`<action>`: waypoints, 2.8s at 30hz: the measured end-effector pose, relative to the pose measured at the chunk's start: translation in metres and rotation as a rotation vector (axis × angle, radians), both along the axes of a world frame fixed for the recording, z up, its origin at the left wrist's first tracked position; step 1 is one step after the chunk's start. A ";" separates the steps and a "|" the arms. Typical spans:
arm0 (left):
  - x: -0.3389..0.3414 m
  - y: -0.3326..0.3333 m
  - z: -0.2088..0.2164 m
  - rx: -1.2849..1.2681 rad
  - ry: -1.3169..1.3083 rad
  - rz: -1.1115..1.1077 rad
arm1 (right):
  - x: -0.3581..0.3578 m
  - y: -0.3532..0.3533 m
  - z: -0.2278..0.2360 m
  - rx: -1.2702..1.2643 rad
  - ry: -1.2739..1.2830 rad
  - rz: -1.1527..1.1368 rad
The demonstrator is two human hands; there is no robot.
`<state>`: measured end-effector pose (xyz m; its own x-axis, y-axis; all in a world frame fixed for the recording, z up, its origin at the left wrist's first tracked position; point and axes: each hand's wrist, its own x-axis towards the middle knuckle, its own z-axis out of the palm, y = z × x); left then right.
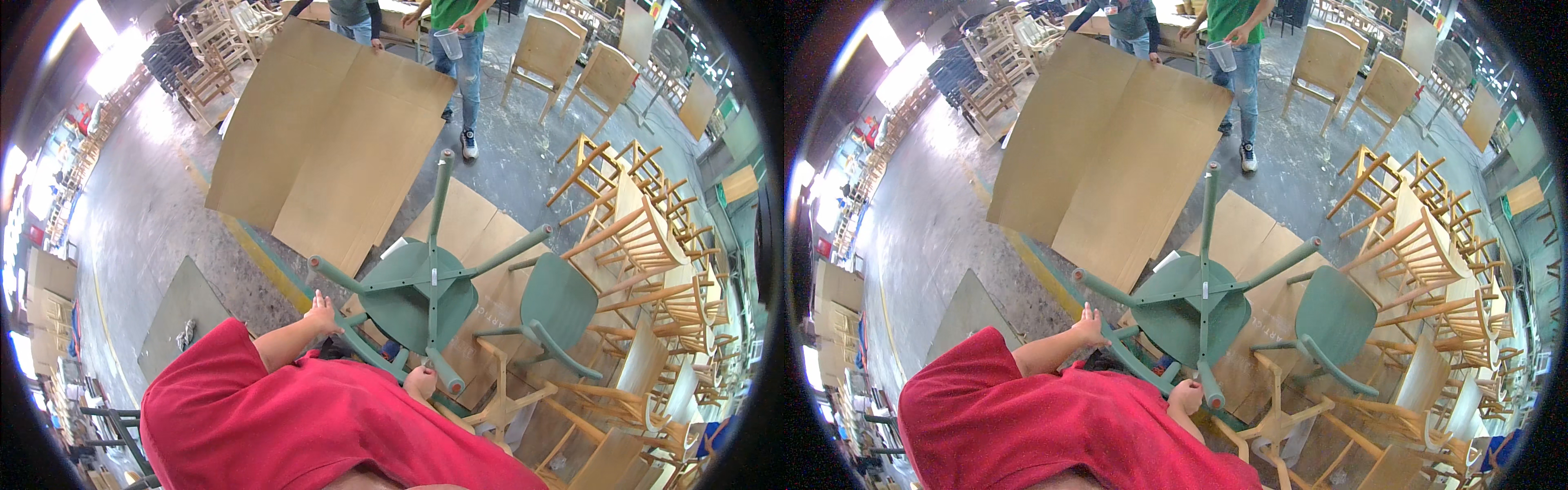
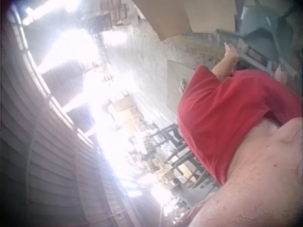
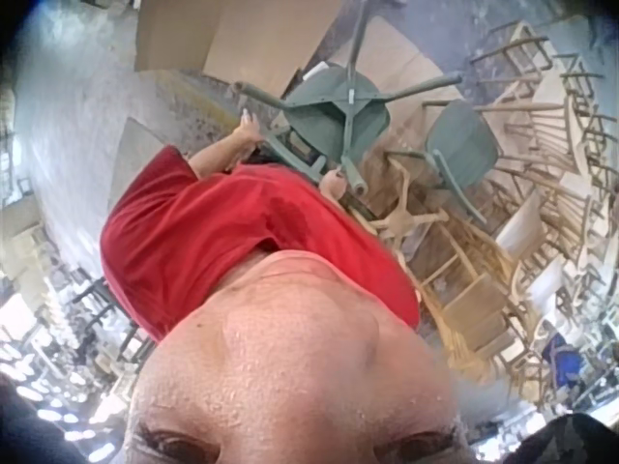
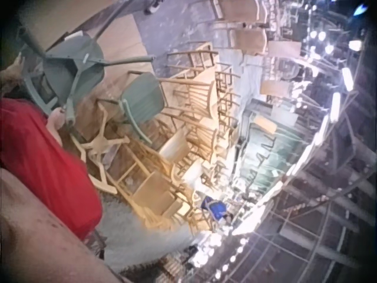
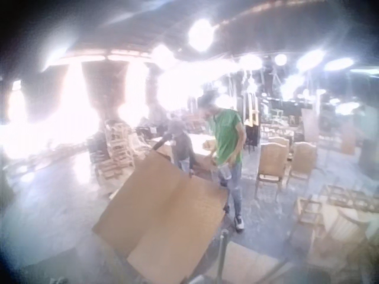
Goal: The person picks up green metal chairs from a pile, carries them across the workshop floor, and places them onto a stack. The person then picks up a long metal bar and wipes it with a white cloth.
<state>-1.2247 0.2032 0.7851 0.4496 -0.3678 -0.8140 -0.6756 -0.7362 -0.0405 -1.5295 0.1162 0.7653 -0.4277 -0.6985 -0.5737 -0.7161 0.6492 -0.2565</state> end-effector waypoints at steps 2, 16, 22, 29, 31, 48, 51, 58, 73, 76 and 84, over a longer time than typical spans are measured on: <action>0.002 0.002 -0.002 -0.001 0.011 -0.011 | -0.002 0.003 0.000 -0.017 -0.009 0.021; 0.002 0.002 -0.008 -0.038 -0.021 0.010 | -0.007 -0.001 -0.001 0.072 -0.059 0.029; 0.000 -0.010 0.003 0.045 -0.015 0.023 | -0.002 -0.004 0.003 0.025 -0.025 0.029; 0.002 -0.011 0.005 0.052 -0.007 -0.020 | -0.001 -0.005 0.009 0.072 -0.036 -0.025; 0.003 -0.007 0.000 0.035 -0.009 -0.035 | -0.002 -0.006 0.005 0.090 -0.015 -0.039; 0.002 -0.008 0.000 0.028 0.003 0.002 | -0.006 0.001 -0.015 0.012 -0.001 0.007; 0.003 -0.002 -0.006 0.031 0.001 0.024 | -0.004 0.002 -0.005 -0.008 -0.002 0.045; 0.002 -0.007 -0.003 0.046 0.017 0.021 | 0.001 -0.004 0.008 0.032 0.017 0.038; 0.001 -0.004 -0.017 0.048 -0.017 0.050 | -0.009 0.003 -0.017 -0.017 0.010 0.030; 0.006 0.004 -0.032 0.022 -0.034 0.032 | -0.004 -0.001 -0.008 0.007 0.021 0.032; 0.015 0.007 -0.033 -0.037 -0.018 0.033 | -0.011 -0.002 -0.023 0.103 -0.039 0.194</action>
